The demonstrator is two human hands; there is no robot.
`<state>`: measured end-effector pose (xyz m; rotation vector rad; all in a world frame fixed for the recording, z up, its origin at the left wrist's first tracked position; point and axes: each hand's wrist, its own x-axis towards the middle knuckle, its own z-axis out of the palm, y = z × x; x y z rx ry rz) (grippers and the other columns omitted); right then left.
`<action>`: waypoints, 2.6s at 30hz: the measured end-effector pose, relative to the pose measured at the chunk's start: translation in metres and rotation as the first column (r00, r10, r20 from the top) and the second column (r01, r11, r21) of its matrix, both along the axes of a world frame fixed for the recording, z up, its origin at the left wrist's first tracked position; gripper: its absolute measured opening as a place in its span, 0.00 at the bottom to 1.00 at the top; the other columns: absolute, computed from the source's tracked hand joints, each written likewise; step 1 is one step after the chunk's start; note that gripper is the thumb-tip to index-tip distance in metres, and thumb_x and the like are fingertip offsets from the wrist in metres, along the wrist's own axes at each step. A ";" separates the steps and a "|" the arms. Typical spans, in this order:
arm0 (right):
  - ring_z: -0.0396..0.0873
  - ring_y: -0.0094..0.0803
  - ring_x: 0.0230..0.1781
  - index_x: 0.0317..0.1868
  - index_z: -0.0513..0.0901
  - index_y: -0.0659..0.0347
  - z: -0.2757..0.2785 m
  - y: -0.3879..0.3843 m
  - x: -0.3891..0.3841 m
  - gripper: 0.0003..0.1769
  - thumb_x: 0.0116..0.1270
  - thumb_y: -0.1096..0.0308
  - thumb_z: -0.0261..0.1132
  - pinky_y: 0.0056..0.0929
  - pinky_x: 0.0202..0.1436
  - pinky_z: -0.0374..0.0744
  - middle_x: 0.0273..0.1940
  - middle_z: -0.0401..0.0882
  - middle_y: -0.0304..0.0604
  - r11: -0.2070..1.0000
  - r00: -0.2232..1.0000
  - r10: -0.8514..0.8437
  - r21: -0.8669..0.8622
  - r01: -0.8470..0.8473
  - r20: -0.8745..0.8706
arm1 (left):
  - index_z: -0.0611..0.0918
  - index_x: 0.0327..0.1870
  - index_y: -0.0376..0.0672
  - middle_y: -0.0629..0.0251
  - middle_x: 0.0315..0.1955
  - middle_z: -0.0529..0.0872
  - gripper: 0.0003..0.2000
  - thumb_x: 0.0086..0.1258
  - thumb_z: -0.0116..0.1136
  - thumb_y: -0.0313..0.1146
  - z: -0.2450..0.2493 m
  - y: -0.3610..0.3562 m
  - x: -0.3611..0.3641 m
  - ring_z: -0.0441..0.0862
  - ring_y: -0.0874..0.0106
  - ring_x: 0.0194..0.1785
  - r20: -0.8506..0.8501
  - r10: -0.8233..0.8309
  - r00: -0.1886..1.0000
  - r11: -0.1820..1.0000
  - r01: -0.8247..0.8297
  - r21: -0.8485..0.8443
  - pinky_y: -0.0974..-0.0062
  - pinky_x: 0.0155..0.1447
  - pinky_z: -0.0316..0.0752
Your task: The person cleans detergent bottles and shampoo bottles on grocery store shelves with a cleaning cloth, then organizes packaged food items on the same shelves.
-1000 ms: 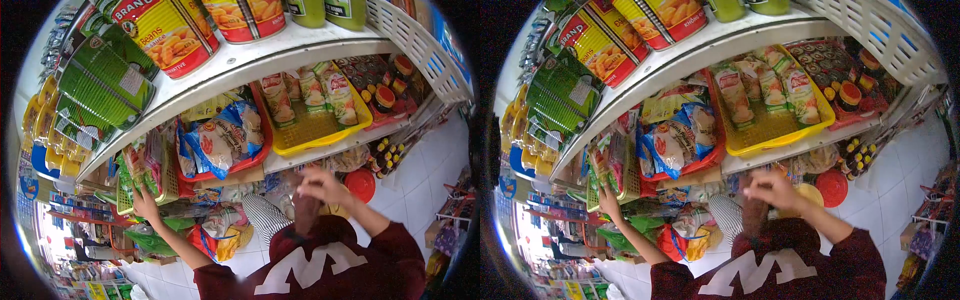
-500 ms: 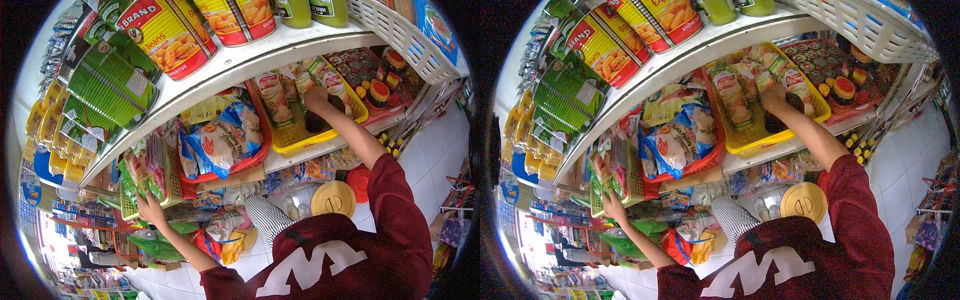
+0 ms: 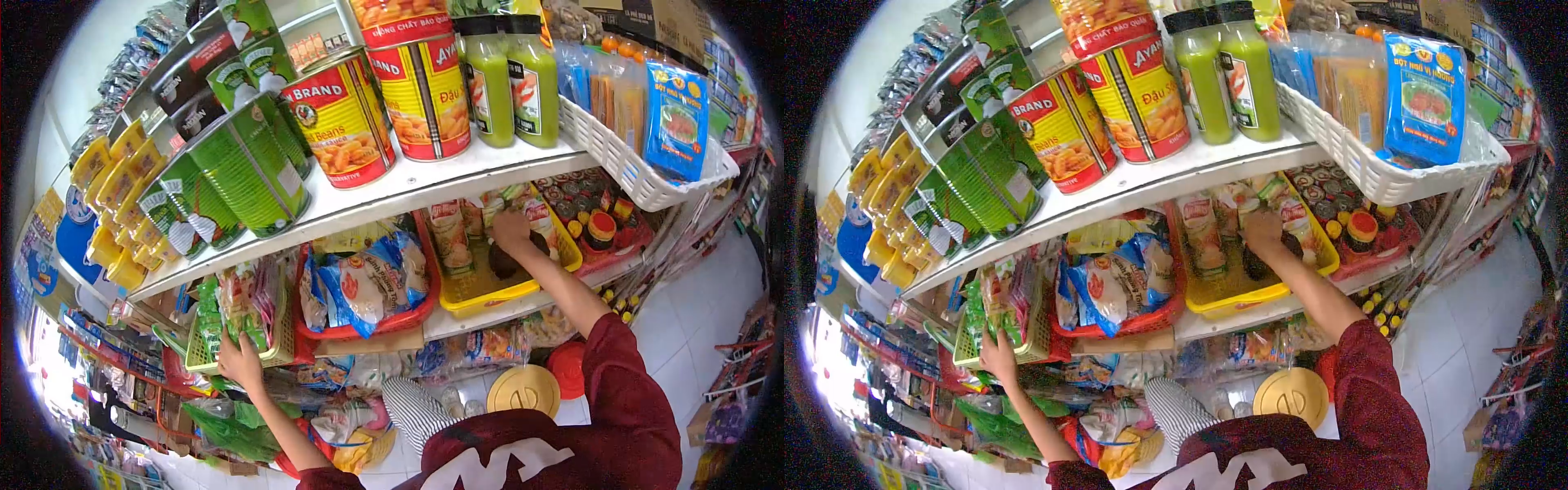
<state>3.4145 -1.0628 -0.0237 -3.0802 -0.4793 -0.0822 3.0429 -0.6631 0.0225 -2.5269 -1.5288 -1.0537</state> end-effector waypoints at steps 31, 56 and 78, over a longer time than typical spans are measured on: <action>0.73 0.35 0.51 0.59 0.66 0.66 0.072 -0.069 -0.242 0.38 0.47 0.67 0.71 0.29 0.54 0.70 0.50 0.74 0.51 0.262 0.640 0.744 0.965 -0.016 -0.192 | 0.65 0.56 0.33 0.55 0.45 0.75 0.31 0.54 0.52 0.46 -0.059 -0.301 0.053 0.75 0.66 0.46 0.881 0.093 0.464 -0.622 0.718 -0.313 0.71 0.49 0.72; 0.39 0.54 0.68 0.51 0.76 0.59 0.061 -0.025 -0.287 0.26 0.67 0.52 0.40 0.55 0.66 0.29 0.64 0.57 0.49 0.290 0.600 0.794 0.805 -0.517 0.100 | 0.68 0.51 0.33 0.59 0.37 0.76 0.24 0.56 0.54 0.37 -0.095 -0.314 0.039 0.77 0.70 0.37 0.746 0.325 0.581 -0.788 0.603 -0.126 0.75 0.42 0.73; 0.62 0.34 0.58 0.62 0.56 0.63 -0.055 -0.039 -0.252 0.30 0.66 0.51 0.45 0.35 0.62 0.61 0.56 0.63 0.47 -0.301 0.648 0.724 0.736 0.606 -0.237 | 0.71 0.44 0.30 0.51 0.32 0.79 0.23 0.59 0.56 0.44 -0.081 -0.308 0.027 0.77 0.65 0.36 0.800 -0.557 0.223 -0.392 0.779 -0.489 0.69 0.40 0.70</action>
